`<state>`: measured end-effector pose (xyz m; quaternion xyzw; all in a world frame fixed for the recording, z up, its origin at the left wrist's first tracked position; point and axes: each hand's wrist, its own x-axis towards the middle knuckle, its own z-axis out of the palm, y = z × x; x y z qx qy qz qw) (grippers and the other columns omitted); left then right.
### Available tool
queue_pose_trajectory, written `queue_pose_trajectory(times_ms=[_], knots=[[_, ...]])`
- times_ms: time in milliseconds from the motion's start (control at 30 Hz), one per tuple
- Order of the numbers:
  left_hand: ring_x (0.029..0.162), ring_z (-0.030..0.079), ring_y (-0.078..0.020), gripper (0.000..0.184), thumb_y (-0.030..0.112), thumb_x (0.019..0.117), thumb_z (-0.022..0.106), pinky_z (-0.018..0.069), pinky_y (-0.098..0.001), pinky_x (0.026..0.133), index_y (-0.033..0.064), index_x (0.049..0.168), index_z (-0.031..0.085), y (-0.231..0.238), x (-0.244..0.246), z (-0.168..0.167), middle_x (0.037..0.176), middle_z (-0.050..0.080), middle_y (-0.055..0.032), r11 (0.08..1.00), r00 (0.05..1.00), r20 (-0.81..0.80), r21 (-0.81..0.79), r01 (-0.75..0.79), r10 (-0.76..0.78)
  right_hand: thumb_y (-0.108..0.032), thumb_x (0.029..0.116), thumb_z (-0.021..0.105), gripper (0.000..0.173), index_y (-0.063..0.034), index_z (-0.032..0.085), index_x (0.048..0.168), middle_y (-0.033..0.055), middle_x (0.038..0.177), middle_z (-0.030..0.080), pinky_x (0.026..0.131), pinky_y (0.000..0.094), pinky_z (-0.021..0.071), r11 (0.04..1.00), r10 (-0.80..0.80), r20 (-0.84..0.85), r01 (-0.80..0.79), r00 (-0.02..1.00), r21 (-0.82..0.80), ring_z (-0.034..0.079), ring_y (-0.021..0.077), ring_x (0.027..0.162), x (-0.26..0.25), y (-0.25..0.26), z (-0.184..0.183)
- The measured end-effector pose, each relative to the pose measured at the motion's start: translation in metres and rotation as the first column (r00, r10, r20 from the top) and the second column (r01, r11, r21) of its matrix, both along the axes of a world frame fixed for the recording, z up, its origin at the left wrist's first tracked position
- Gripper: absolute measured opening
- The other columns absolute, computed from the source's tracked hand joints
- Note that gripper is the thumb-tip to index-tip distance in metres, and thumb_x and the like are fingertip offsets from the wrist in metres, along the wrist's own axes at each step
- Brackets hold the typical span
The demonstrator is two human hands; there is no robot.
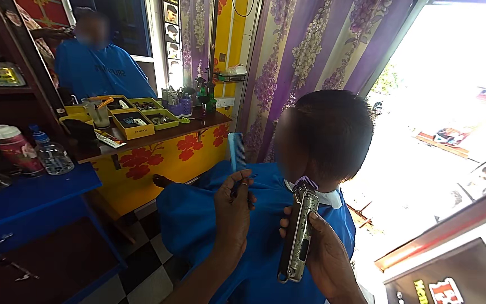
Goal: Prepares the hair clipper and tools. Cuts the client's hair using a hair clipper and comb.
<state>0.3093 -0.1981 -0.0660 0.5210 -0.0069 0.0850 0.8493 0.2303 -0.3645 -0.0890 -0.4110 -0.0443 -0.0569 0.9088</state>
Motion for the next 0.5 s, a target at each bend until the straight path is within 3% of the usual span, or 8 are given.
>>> queue_pose_trajectory(times_ms=[500], knots=[[0.065, 0.063, -0.0178, 0.019, 0.0, 0.1023, 0.057, 0.053, -0.023, 0.055, 0.0024, 0.113, 0.072, 0.0001, -0.0013, 0.0009, 0.097, 0.068, -0.0124, 1.0, 1.0, -0.013, -0.015, -0.01, 0.01, -0.022, 0.106, 0.046, 0.039, 0.0035, 0.045, 0.136, 0.0258, 0.12, 0.065, 0.089, 0.0481, 0.0606, 1.0, -0.014, -0.008, 0.014, 1.0, 0.009, 0.072, 0.0342, 0.099, 0.0007, 0.0002, -0.0007]])
